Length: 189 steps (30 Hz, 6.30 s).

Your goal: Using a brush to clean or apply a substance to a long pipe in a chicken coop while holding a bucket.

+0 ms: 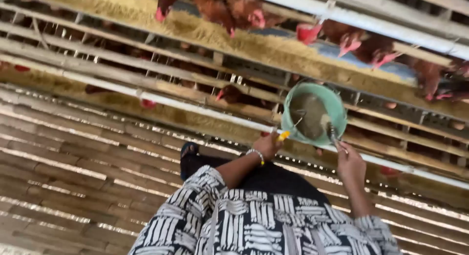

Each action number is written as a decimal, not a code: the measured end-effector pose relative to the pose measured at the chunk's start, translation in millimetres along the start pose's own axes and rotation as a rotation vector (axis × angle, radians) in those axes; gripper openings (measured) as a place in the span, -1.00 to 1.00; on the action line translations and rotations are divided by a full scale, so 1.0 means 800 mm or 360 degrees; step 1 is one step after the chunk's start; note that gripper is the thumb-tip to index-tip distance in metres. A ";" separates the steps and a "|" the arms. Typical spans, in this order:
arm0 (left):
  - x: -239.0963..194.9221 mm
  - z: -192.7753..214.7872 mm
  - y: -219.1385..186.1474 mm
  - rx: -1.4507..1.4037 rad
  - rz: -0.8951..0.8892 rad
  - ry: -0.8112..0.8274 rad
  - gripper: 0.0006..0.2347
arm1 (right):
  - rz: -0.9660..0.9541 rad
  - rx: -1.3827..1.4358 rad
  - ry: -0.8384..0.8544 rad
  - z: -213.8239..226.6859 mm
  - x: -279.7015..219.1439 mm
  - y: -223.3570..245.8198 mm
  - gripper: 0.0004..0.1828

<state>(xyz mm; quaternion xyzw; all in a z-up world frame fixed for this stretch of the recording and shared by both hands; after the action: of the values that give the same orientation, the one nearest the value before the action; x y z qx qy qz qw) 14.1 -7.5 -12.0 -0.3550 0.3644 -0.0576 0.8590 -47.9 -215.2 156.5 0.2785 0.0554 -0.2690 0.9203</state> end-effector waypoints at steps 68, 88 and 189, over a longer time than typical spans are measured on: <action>-0.055 0.136 0.125 -0.1475 0.0479 -0.0587 -0.53 | -0.0153 0.1087 0.0735 -0.180 0.086 0.072 -0.73; -0.236 0.477 0.459 -0.1509 0.0455 -0.0990 -0.58 | 0.0103 0.1104 0.0960 -0.444 -0.066 0.485 -0.73; -0.343 0.892 0.837 -0.0146 0.0803 -0.0700 -0.59 | 0.0250 0.0297 0.0550 -0.938 -0.191 1.008 -0.70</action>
<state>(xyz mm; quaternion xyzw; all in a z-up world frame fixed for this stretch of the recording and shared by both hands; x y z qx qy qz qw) 183.5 992.1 56.5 -0.2959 0.2488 0.2512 0.8874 282.7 826.9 -45.4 0.4079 0.1654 -0.1485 0.8855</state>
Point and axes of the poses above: each hand's wrist, its own x-axis towards the middle knuckle, its own z-axis out of the back of the hand, y = z × x, the point moved 2 cm from there along x, towards the middle knuckle, and after that the axes turned 2 degrees about -y, right-handed, at the moved point
